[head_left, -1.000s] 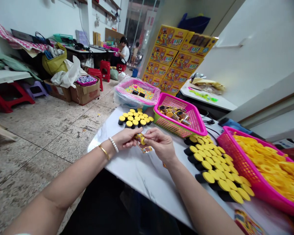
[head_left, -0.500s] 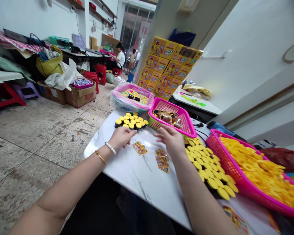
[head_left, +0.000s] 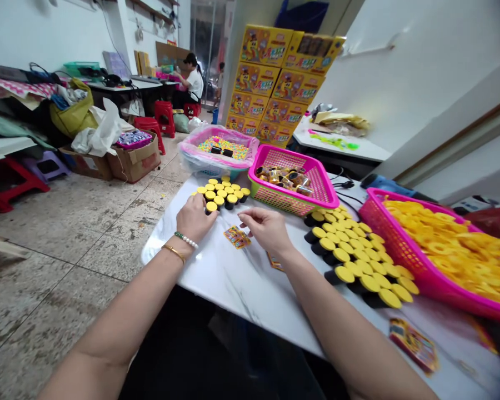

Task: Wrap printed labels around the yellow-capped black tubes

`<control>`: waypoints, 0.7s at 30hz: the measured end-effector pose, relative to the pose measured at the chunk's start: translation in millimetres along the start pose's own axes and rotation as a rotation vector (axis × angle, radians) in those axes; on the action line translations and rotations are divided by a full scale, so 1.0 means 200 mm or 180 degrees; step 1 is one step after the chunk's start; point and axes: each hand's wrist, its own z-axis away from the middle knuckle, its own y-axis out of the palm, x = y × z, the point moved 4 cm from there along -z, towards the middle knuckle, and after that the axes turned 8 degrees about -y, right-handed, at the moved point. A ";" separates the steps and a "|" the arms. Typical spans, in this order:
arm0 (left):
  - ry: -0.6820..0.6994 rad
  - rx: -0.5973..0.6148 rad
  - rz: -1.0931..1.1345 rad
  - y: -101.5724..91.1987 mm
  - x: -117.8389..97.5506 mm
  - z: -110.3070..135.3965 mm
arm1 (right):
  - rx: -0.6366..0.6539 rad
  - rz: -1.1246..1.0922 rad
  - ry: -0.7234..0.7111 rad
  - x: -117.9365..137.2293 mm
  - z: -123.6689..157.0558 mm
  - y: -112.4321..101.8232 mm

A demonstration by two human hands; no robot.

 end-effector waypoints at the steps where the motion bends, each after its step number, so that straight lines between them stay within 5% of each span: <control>1: 0.0178 -0.0002 0.0095 0.00 -0.01 0.01 | 0.0111 0.0237 -0.0169 0.01 0.00 0.01; 4: 0.0471 0.0051 0.0241 0.01 -0.04 0.03 | 0.0620 0.1028 -0.0489 0.00 0.01 0.04; 10: 0.0069 -0.0181 0.0156 0.02 -0.01 0.01 | 0.1199 0.1431 -0.0722 -0.05 0.01 0.08; 15: 0.0039 0.0330 -0.0047 0.06 -0.01 -0.01 | 0.1219 0.1367 -0.0888 -0.04 0.00 0.08; 21: 0.0415 0.0955 0.0775 0.07 -0.04 0.03 | 0.1334 0.1036 -0.0978 -0.05 0.00 0.08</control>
